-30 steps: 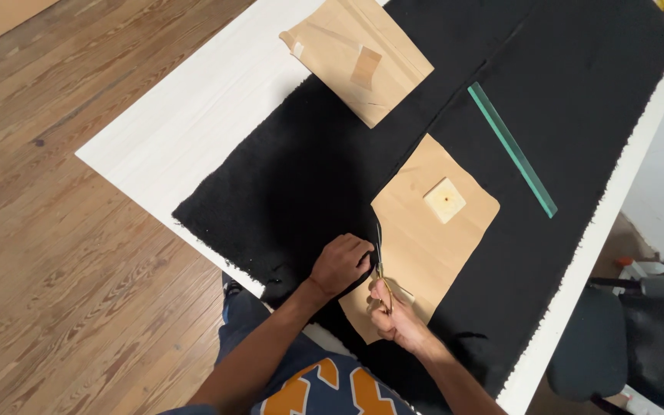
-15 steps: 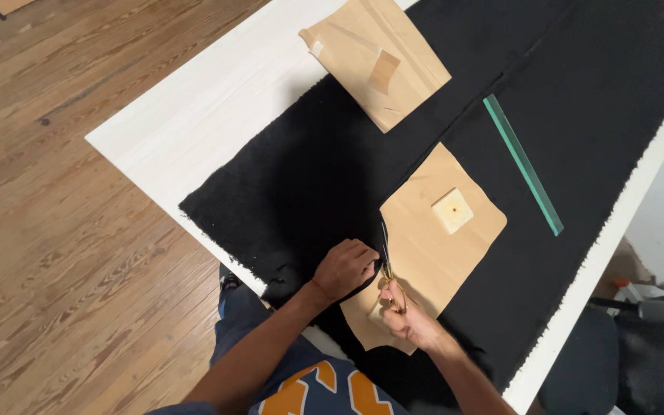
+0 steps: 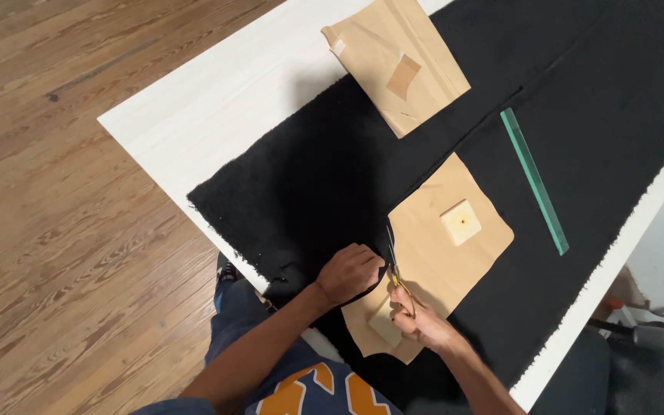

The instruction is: Cutting black fabric using a paper pattern and scissors on a workshop table.

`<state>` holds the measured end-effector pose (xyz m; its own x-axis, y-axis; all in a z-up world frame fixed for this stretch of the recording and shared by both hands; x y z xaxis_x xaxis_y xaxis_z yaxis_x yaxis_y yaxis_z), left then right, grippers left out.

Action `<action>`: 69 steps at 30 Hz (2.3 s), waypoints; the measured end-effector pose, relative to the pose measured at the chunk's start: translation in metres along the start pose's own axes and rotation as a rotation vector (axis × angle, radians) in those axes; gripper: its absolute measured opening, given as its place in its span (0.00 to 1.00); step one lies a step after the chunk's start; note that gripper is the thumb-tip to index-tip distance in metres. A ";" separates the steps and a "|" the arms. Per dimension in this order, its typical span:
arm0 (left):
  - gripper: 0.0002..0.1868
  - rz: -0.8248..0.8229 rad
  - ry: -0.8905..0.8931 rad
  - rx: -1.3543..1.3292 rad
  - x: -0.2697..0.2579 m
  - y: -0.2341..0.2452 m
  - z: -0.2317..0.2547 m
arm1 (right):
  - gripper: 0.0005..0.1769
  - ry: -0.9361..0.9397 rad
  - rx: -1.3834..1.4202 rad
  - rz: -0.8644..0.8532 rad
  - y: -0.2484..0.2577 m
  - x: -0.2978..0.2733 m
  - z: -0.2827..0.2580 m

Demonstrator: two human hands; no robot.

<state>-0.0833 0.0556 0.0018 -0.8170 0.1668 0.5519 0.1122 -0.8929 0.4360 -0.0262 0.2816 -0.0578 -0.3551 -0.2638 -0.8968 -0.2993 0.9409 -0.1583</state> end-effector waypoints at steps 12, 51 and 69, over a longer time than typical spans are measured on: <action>0.05 0.005 0.005 0.021 -0.002 -0.007 -0.003 | 0.28 0.028 -0.051 -0.169 -0.018 -0.011 -0.033; 0.17 -0.020 0.083 0.028 0.009 0.003 -0.003 | 0.28 0.073 -0.089 -0.261 -0.024 -0.013 -0.044; 0.16 -0.019 0.031 0.053 0.001 -0.005 -0.006 | 0.27 0.021 -0.085 -0.294 0.004 0.014 -0.046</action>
<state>-0.0877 0.0579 -0.0040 -0.8366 0.1698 0.5208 0.1255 -0.8660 0.4840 -0.0731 0.2717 -0.0518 -0.2607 -0.5274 -0.8087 -0.4644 0.8028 -0.3738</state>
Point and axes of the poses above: each hand's wrist, its own x-axis towards the middle knuckle, its own y-axis out of the back of the hand, z = x × y, the point moved 7 cm from there along x, towards the middle knuckle, and after that the axes turned 4 degrees about x, right-handed, at the moved point
